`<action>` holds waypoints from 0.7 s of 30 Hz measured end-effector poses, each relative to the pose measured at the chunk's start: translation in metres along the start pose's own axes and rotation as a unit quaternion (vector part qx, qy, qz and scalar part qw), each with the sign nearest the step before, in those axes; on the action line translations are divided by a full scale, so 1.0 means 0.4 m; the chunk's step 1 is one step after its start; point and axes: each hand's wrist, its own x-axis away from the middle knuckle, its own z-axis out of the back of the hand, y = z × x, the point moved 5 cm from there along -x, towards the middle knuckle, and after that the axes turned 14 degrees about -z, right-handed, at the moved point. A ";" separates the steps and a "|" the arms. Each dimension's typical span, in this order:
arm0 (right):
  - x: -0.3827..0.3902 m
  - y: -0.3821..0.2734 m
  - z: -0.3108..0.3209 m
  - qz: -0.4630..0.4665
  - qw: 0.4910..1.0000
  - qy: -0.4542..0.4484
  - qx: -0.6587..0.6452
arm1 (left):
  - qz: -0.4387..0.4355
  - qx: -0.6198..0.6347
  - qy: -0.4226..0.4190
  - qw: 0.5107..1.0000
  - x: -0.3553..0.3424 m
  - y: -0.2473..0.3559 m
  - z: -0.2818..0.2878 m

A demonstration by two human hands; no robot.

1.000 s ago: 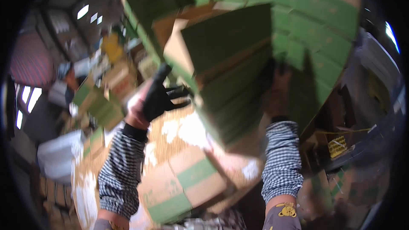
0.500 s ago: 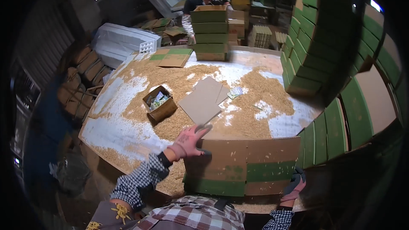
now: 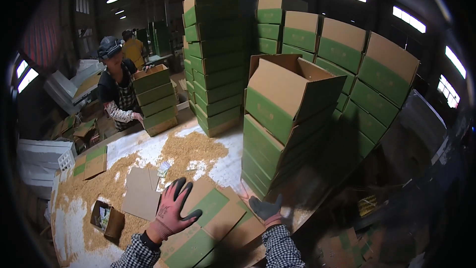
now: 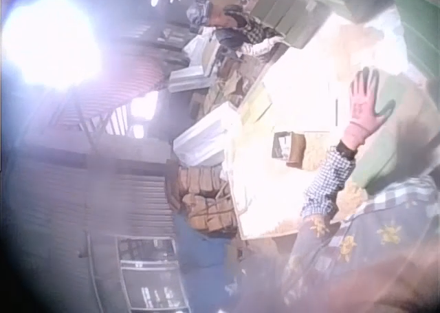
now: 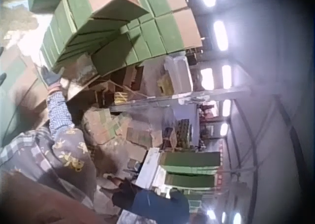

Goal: The person assembles cardboard boxes by folding them, places trays filled with chaff and small packets inside the boxes, and closes them. The person then stacks the finished boxes and sweeps leftover chaff off the work table.

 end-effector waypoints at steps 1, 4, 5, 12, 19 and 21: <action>0.000 -0.023 0.000 0.006 1.000 -0.002 -0.005 | -0.070 0.019 0.029 0.997 -0.123 0.052 0.029; -0.047 -0.117 -0.055 0.069 0.995 -0.057 0.047 | -0.194 0.026 0.099 0.976 -0.422 0.135 0.041; -0.086 -0.127 -0.093 0.089 0.990 -0.075 0.079 | -0.204 0.002 0.128 0.971 -0.498 0.143 0.055; -0.133 -0.329 -0.242 0.258 0.935 -0.123 0.212 | -0.199 0.088 0.123 0.968 -0.842 0.182 -0.207; -0.287 -0.394 0.095 0.065 0.966 -0.088 0.233 | -0.104 0.127 0.050 0.985 -0.414 0.055 -0.355; -0.271 -0.442 0.302 0.067 0.831 0.174 0.524 | 0.092 0.002 -0.022 0.995 -0.114 -0.057 -0.254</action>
